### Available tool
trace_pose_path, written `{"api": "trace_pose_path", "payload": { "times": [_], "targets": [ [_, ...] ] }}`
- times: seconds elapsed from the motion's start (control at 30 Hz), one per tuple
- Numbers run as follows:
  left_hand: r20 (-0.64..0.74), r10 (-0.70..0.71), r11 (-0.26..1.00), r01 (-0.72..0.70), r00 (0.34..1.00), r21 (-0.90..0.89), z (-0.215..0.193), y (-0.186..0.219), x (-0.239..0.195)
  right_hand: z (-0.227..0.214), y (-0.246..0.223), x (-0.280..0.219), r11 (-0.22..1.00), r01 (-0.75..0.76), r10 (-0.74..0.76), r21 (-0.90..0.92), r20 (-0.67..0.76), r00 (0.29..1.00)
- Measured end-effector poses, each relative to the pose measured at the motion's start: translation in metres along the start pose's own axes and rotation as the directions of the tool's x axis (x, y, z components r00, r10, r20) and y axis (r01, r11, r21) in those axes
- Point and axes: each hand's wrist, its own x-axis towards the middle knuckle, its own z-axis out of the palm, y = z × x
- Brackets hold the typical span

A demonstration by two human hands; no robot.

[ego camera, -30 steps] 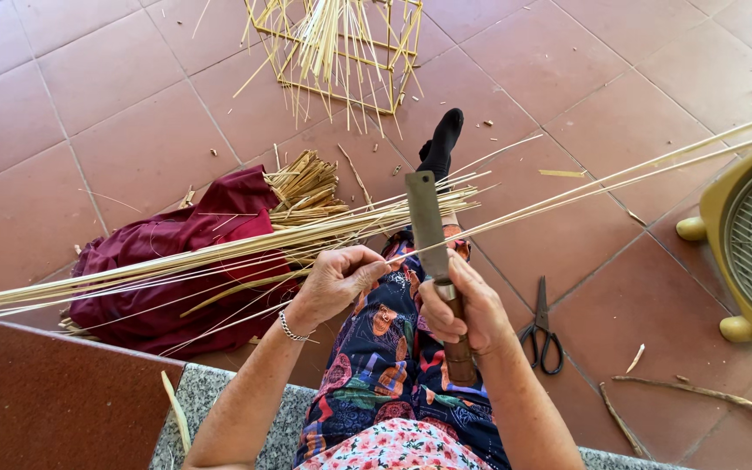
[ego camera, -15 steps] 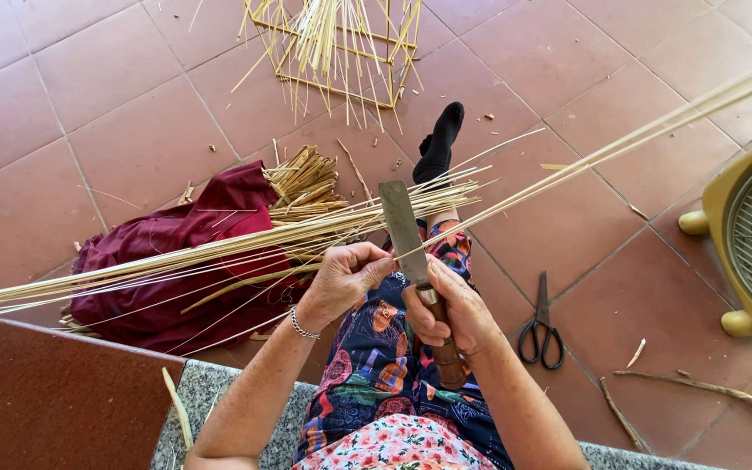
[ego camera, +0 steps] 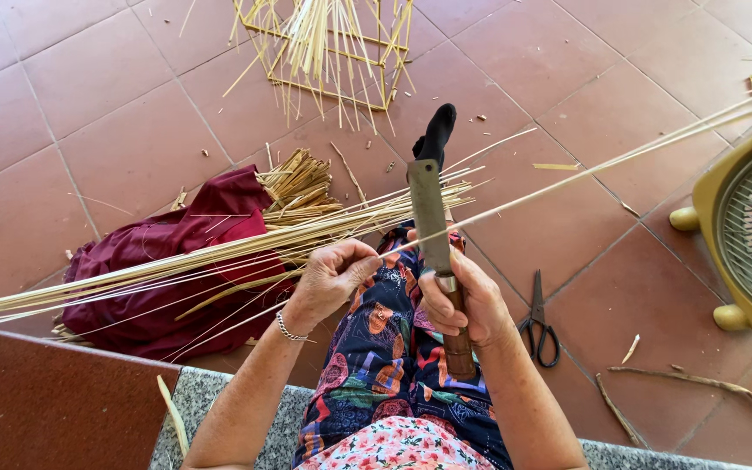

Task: The person sits on a tiled floor and uses a knife to split and smooth thin bamboo strips. They repeatedly peel the strips, trim edges, and organize the processed pieces into a bundle.

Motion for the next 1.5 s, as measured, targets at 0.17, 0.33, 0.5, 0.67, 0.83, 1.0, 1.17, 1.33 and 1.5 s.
{"api": "trace_pose_path", "payload": {
  "times": [0.17,0.33,0.5,0.67,0.83,1.0,1.17,1.33,1.5],
  "targets": [
    [-0.116,0.155,0.969,-0.129,0.981,0.209,-0.013,0.011,0.008,-0.015,-0.016,-0.006,0.974,0.148,-0.153,0.174,0.017,0.988],
    [-0.229,0.155,0.963,-0.095,0.961,0.252,-0.021,0.023,0.020,-0.035,-0.024,-0.017,0.903,0.301,-0.313,0.306,-0.010,0.950],
    [-0.299,0.140,0.949,-0.042,0.944,0.312,-0.029,0.030,0.022,-0.058,-0.023,-0.025,0.798,0.430,-0.423,0.422,-0.118,0.899],
    [-0.357,0.152,0.946,-0.031,0.921,0.322,-0.038,0.029,0.018,-0.070,-0.018,-0.025,0.763,0.477,-0.402,0.437,-0.257,0.879],
    [-0.402,0.193,0.938,-0.047,0.895,0.345,-0.045,0.025,0.013,-0.058,-0.017,-0.017,0.846,0.424,-0.341,0.324,-0.283,0.897],
    [-0.385,0.151,0.953,-0.032,0.910,0.300,-0.038,0.013,0.002,-0.050,-0.028,0.012,0.902,0.334,-0.294,0.275,-0.176,0.940],
    [-0.354,0.062,0.968,0.030,0.933,0.249,-0.021,-0.009,-0.005,-0.052,-0.025,0.034,0.943,0.213,-0.185,0.255,-0.126,0.974],
    [-0.288,-0.065,0.990,0.099,0.956,0.105,0.003,-0.044,-0.002,-0.063,0.004,0.042,0.980,-0.096,0.106,0.175,-0.048,0.993],
    [-0.230,-0.147,0.989,0.141,0.962,-0.044,0.026,-0.061,0.000,-0.082,0.027,0.036,0.939,-0.313,0.312,0.139,0.035,0.950]
  ]
}}
